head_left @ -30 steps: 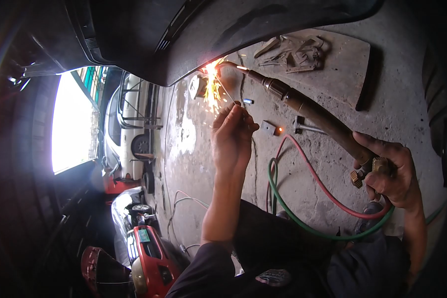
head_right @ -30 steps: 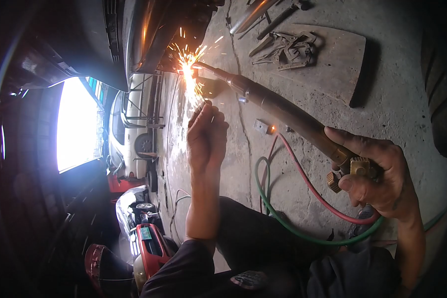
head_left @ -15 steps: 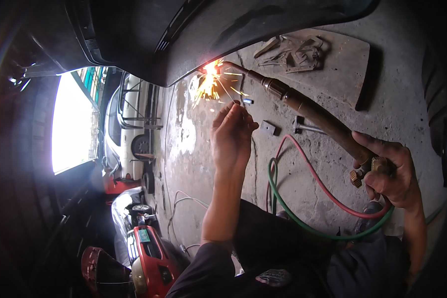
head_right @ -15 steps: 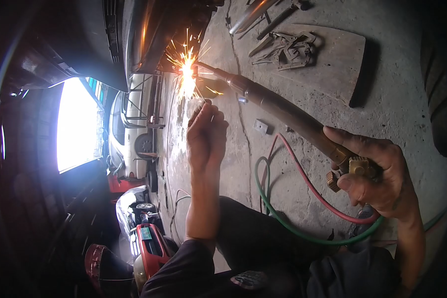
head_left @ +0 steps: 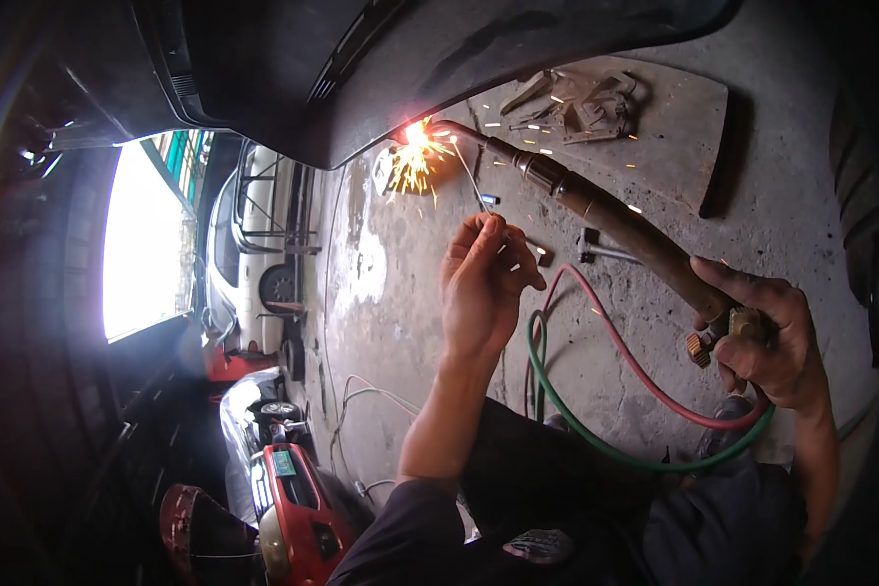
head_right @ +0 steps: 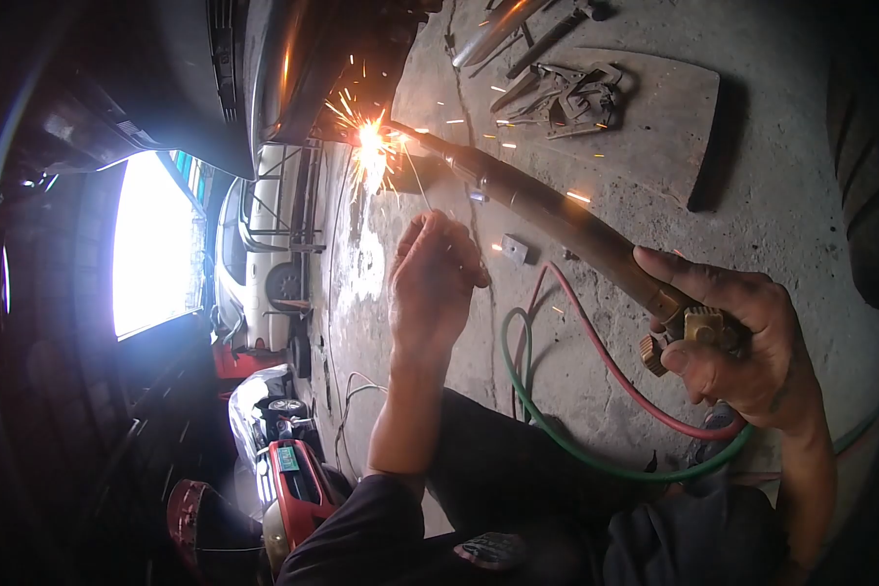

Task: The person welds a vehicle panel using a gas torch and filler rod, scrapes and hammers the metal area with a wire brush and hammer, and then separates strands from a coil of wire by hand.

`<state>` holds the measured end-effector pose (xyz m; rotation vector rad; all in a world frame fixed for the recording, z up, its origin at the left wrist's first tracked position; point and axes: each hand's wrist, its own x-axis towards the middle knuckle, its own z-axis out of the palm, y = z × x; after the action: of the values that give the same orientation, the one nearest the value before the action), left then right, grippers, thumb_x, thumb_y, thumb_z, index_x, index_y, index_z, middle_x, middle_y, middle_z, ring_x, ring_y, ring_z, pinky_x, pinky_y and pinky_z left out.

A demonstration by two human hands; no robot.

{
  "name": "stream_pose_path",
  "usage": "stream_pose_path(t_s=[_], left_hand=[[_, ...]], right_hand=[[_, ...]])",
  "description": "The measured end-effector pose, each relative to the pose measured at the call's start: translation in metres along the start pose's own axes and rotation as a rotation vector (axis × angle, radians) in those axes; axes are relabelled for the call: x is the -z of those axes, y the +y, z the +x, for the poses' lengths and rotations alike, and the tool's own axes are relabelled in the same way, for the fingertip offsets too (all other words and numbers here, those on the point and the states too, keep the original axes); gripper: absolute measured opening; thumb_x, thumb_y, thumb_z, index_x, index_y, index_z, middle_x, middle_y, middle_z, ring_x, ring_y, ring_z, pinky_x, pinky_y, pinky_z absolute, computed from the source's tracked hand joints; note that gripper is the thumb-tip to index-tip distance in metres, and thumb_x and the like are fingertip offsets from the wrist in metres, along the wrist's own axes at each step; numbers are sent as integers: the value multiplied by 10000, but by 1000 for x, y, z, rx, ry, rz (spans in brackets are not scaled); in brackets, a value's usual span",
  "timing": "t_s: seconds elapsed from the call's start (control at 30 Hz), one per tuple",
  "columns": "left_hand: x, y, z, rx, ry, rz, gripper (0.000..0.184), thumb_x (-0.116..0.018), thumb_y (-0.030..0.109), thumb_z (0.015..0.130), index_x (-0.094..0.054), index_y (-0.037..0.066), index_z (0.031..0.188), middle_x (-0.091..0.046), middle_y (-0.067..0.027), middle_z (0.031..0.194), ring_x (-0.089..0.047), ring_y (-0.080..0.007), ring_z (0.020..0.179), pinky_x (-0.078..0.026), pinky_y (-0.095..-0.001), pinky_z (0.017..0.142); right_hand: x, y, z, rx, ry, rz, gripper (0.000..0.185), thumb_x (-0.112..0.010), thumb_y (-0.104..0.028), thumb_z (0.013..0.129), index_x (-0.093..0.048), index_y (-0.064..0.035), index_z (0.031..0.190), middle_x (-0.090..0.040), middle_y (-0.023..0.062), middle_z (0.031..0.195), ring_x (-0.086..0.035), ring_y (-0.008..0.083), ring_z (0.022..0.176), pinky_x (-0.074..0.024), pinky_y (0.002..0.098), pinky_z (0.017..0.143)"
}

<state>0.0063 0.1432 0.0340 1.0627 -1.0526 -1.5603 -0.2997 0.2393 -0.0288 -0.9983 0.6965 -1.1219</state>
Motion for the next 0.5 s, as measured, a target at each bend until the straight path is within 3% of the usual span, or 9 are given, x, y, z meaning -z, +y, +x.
stream_pose_path(t_s=[0.5], left_hand=[[0,-6,-7,-44,106,-10,108,-604,116,991,-637,66,1081,-664,-48,953,-646,-151,789,-569,-331,688]], right_hand=[[0,0,2,13,-4,-11,658,-699,-102,782,-545,-57,1420,-648,54,820,-556,49,515,-493,212,531]])
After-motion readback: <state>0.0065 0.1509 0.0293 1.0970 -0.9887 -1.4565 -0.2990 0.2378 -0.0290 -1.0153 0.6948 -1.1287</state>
